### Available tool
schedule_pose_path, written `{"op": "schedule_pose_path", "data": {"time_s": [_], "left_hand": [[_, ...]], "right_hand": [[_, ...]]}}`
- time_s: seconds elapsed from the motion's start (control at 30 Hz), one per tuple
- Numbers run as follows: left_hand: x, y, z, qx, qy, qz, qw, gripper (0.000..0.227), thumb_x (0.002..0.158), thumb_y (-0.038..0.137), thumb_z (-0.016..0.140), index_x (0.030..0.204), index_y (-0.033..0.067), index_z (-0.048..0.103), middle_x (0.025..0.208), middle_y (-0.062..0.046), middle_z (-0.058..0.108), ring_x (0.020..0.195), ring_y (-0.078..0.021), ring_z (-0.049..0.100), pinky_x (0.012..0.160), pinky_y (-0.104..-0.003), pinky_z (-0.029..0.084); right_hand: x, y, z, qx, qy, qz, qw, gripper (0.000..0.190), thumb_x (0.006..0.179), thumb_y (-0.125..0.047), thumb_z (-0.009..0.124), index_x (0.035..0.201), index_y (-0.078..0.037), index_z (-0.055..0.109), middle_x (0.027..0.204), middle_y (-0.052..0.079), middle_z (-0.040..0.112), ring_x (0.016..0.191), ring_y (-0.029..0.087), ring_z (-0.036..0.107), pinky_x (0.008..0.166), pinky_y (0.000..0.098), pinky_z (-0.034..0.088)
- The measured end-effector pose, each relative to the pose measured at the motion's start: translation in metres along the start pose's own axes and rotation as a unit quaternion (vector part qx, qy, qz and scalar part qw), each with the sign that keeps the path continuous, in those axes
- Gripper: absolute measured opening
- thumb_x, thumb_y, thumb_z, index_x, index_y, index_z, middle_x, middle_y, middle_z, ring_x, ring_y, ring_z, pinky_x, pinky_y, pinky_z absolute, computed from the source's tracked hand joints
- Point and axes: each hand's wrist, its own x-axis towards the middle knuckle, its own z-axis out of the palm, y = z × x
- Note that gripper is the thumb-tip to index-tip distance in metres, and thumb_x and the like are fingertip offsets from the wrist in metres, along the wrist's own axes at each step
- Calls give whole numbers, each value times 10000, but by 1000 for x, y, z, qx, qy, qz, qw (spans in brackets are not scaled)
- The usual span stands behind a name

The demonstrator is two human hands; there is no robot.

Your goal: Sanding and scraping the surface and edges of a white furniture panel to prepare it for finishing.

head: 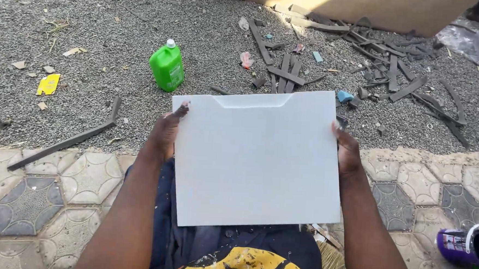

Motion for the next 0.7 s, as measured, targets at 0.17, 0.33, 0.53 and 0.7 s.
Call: {"op": "schedule_pose_path", "data": {"time_s": [0.17, 0.33, 0.53, 0.7], "left_hand": [[-20, -6, -43, -145, 11, -5, 989, 489, 888, 432, 715, 1180, 39, 703, 1056, -169, 752, 908, -280, 728, 906, -436, 556], [-13, -55, -96, -253, -8, -40, 967, 396, 832, 207, 658, 1184, 43, 736, 1068, -229, 751, 961, -370, 746, 988, -499, 523], [-10, -62, -94, -264, 8, -2, 964, 407, 853, 259, 714, 1190, 31, 725, 1119, -187, 748, 1016, -329, 747, 986, -477, 538], [-19, -90, -96, -292, 46, -42, 955, 421, 861, 285, 677, 1189, 23, 716, 1118, -172, 748, 1005, -303, 738, 1032, -453, 502]], "right_hand": [[68, 24, 11, -13, -115, 5, 993, 557, 1042, -547, 433, 1400, -165, 622, 1216, 109, 709, 1077, 214, 703, 1055, 369, 525], [49, 19, 82, -161, -55, -65, 983, 649, 1031, -564, 437, 1381, -43, 602, 981, 164, 604, 945, 225, 548, 934, 291, 475], [-1, 0, 120, -501, 81, -276, 816, 531, 1105, -339, 397, 1584, -111, 365, 1307, 370, 559, 1212, 539, 552, 1046, 606, 424], [-51, 51, 94, -719, -260, -105, 636, 675, 923, -136, 608, 1542, -347, 438, 1583, 76, 455, 1456, 412, 377, 1202, 591, 304]]}}
